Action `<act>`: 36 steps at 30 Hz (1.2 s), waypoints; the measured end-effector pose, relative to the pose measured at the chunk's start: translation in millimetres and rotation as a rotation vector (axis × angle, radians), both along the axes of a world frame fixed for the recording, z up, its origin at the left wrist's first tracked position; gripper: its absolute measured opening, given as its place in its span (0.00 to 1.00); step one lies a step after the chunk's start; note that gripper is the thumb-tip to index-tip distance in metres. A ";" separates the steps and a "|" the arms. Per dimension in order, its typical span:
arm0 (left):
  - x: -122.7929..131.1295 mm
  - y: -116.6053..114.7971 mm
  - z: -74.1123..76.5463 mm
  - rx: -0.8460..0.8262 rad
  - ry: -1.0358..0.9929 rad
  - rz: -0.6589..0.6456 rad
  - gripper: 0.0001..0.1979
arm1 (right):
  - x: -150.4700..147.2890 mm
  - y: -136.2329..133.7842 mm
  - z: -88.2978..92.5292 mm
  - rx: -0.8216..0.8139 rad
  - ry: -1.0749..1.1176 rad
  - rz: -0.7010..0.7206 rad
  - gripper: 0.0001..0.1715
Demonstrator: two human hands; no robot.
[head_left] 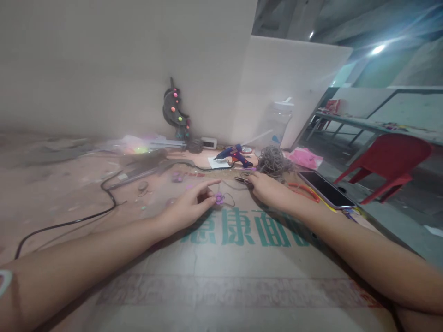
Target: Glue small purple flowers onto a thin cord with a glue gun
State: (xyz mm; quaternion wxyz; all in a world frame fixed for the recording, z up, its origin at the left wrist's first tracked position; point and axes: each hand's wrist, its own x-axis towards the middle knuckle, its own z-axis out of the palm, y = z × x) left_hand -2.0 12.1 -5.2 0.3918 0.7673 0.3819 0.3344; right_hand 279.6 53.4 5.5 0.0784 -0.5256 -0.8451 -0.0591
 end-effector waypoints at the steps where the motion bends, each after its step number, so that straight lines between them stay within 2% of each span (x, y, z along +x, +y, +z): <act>1: 0.2 -0.1 0.3 0.013 0.002 0.002 0.27 | 0.3 0.4 -1.9 0.006 -0.003 -0.012 0.23; 4: 1.0 -0.8 1.0 0.019 0.001 0.014 0.26 | 2.6 0.4 -1.4 0.022 0.014 -0.044 0.25; 7: 1.8 -0.2 0.5 -0.008 -0.001 0.027 0.25 | 3.8 -2.5 5.1 0.061 0.161 -0.048 0.25; 11: 3.5 2.1 -0.5 -0.116 -0.127 -0.018 0.19 | -5.2 -17.8 15.6 0.104 0.372 0.048 0.22; 13: 4.8 2.4 0.6 -0.103 -0.152 -0.004 0.16 | -12.8 -32.2 19.3 0.120 0.429 0.130 0.23; 16: 6.2 2.2 3.4 -0.115 -0.163 0.024 0.12 | -19.4 -55.6 19.6 0.106 0.344 0.229 0.24; 19: 5.4 2.2 5.1 -0.158 -0.184 0.016 0.11 | -18.3 -68.1 13.7 0.116 0.225 0.280 0.23; 25: 3.1 1.9 8.1 -0.150 -0.120 0.066 0.12 | -17.0 -58.7 4.6 0.166 0.177 0.219 0.22; 30: 4.3 1.0 9.3 -0.163 -0.113 0.060 0.12 | -23.0 -57.2 3.9 0.089 0.219 0.138 0.23; 36: 3.8 0.8 8.9 -0.093 -0.023 0.057 0.11 | -29.5 -58.8 7.0 0.025 0.286 0.159 0.21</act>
